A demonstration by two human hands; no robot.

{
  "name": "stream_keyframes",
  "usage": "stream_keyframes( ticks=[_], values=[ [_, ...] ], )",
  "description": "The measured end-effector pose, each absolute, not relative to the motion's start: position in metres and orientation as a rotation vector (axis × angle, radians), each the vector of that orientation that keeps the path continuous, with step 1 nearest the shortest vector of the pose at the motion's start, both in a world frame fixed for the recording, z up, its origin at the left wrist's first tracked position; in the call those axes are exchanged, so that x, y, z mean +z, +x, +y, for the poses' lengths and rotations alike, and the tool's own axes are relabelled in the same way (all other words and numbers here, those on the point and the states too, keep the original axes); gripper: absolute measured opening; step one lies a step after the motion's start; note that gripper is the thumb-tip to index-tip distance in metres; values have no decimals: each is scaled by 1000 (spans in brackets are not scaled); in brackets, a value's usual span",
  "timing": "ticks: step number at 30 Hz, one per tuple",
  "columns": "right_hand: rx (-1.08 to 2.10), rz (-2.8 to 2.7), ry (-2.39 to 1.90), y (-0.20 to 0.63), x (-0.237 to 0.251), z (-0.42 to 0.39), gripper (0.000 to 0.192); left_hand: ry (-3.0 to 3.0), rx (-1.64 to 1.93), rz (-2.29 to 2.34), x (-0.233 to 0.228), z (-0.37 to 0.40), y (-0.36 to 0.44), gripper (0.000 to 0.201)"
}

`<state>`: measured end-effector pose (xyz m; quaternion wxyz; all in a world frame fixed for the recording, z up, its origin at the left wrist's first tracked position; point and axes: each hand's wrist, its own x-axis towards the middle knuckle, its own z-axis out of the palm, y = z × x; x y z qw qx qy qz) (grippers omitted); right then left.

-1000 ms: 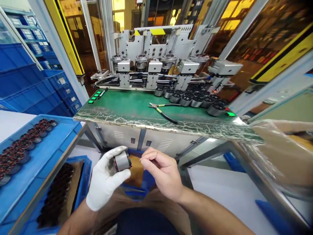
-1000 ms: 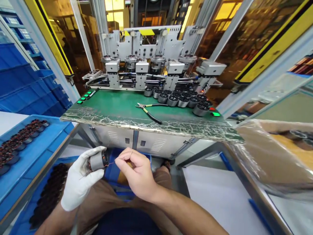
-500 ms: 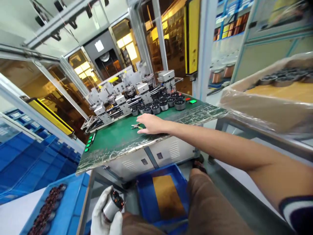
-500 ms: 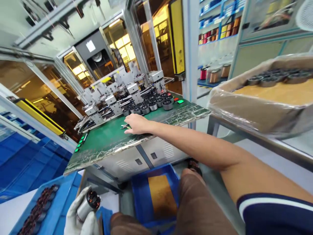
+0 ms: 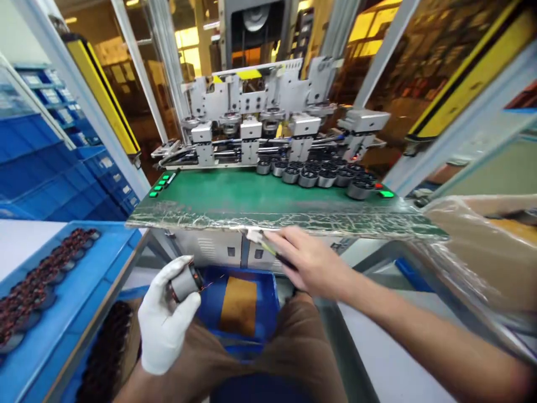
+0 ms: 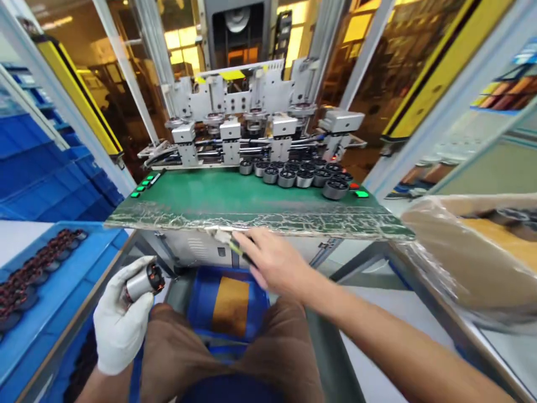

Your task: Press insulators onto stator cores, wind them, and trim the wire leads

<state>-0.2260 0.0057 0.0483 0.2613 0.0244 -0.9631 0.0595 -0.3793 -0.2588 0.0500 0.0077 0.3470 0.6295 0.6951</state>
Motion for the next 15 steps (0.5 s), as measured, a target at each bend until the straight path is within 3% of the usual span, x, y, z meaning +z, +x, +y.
stream_keyframes(
  ticks=[3,8,15],
  values=[
    [630,-2476,146,-204,22,-48,68,1177,2178,1891,47,-254,-374,48],
    [1145,-2352,222,-200,12,-104,76,1261,2126,1834,48,-252,-367,49],
    [1304,-2234,317,-213,21,-110,79,1336,2114,1849,51,-255,-364,48]
  ],
)
